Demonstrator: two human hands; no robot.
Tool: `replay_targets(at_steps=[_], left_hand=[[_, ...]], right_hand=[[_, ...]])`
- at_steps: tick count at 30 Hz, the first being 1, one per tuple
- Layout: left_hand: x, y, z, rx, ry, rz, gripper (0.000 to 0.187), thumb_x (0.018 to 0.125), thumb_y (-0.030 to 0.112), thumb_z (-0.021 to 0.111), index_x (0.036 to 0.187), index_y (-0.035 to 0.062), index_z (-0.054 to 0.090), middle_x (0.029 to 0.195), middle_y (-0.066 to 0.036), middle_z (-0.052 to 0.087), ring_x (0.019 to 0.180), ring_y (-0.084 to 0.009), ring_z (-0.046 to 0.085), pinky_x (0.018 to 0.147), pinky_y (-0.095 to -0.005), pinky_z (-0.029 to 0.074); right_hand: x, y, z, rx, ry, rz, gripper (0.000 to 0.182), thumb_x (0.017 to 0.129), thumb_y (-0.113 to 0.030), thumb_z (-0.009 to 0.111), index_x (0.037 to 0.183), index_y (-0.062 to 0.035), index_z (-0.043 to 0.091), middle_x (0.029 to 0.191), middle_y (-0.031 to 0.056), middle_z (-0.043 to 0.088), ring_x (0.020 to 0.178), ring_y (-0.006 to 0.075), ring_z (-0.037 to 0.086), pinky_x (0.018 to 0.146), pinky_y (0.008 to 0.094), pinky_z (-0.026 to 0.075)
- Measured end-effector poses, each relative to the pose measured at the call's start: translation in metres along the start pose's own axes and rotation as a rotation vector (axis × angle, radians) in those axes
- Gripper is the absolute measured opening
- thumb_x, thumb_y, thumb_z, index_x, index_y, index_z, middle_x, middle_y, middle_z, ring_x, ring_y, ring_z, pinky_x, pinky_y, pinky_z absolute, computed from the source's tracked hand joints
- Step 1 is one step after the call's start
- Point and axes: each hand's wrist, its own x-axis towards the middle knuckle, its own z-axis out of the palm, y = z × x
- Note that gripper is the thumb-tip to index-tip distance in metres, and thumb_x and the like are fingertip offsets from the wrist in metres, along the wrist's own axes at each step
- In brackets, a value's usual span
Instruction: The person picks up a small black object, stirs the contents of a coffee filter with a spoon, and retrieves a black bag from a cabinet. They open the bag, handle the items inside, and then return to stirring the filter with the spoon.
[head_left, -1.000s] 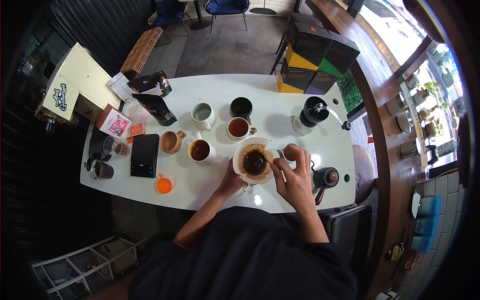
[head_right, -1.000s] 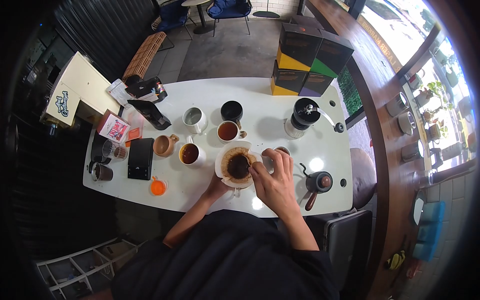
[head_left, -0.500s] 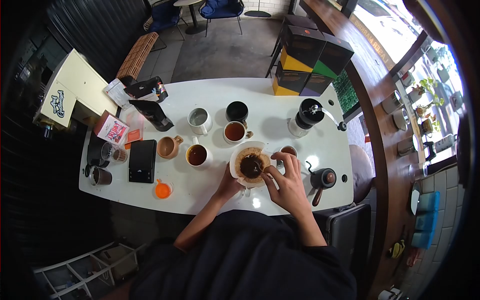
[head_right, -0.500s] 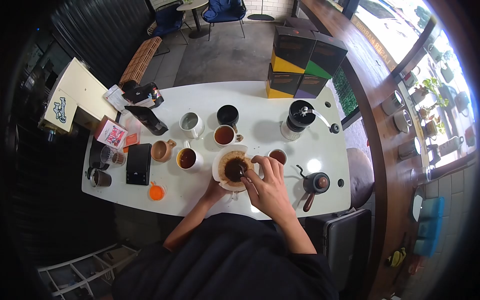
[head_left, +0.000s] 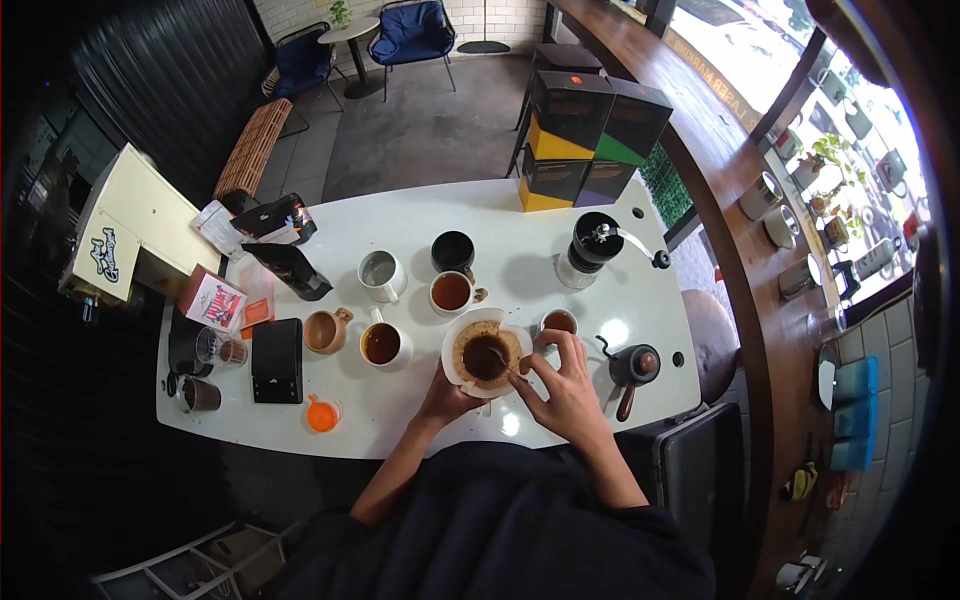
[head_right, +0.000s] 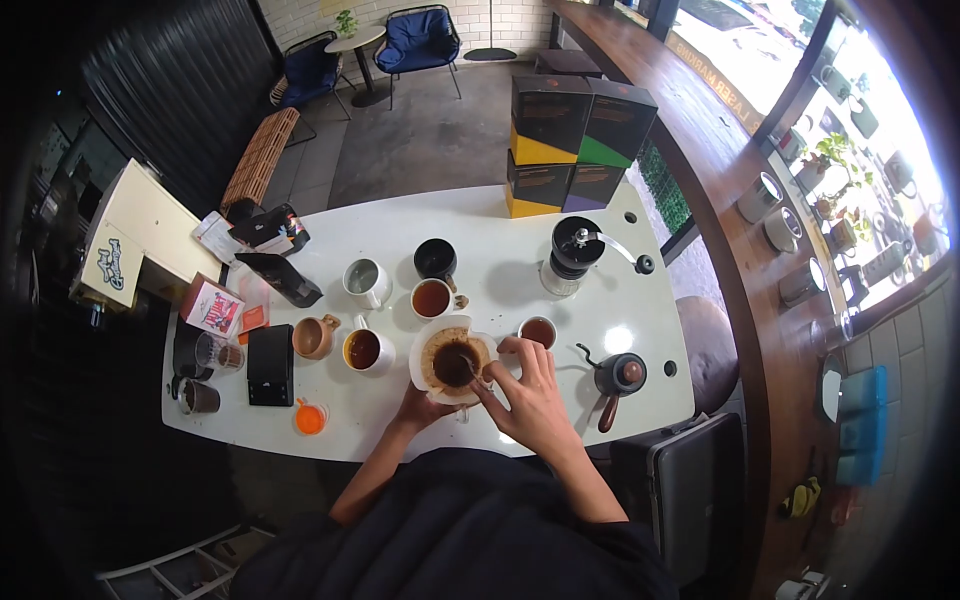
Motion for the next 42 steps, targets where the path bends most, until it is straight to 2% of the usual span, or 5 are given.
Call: replay_targets(at_steps=[12,21,26,33,42], left_hand=[[-0.064,0.011,-0.016,0.498,0.529,0.286,0.051,0.088,0.048,0.076,0.102,0.0012,0.06,0.098,-0.015,0.057,0.094,-0.0338,0.059,0.087,-0.0464,0.05],[-0.068,0.079,-0.016,0.489,0.179,0.453,0.047,0.1,0.028,0.064,0.063,0.0022,0.05,0.064,-0.01,0.049,0.059,-0.027,0.051,0.061,-0.0369,0.045],[-0.032,0.097,0.018,-0.054,-0.222,0.456,0.071,0.095,0.067,0.062,0.059,0.0061,0.049,0.061,-0.002,0.048,0.055,-0.0219,0.05,0.055,-0.0346,0.04],[-0.023,0.104,0.139,-0.26,-0.396,0.246,0.067,0.101,0.019,0.072,0.147,0.0163,0.023,0.14,-0.023,0.048,0.12,-0.032,0.06,0.104,-0.0444,0.047],[-0.099,0.153,0.308,-0.41,-0.86,-0.116,0.133,0.075,0.101,0.037,0.169,0.0145,-0.001,0.176,-0.018,0.005,0.162,-0.0379,0.009,0.128,-0.0562,0.012]], right_hand=[[-0.007,-0.001,-0.006,0.029,-0.05,0.029,0.032,0.085,-0.024,0.085,0.09,-0.0063,0.059,0.126,0.0147,0.051,0.121,0.0392,0.05,0.103,0.0513,0.044],[-0.038,-0.014,-0.041,-0.005,-0.09,0.042,0.044,0.089,-0.038,0.08,0.114,-0.0079,0.059,0.135,0.0162,0.048,0.133,0.0392,0.043,0.11,0.0517,0.038],[-0.097,-0.012,-0.055,0.0,0.235,0.204,0.022,0.09,-0.01,0.074,0.101,-0.0046,0.056,0.113,0.013,0.055,0.104,0.0354,0.056,0.092,0.0469,0.046],[-0.185,-0.015,-0.062,0.27,0.394,0.322,0.017,0.097,-0.012,0.069,0.093,-0.0015,0.057,0.102,0.0142,0.055,0.096,0.0348,0.057,0.088,0.0436,0.047],[-0.348,-0.082,-0.094,0.347,0.718,0.541,0.101,0.097,-0.047,0.072,0.166,-0.0061,0.011,0.17,0.0207,0.013,0.159,0.0379,0.017,0.125,0.0465,0.028]])
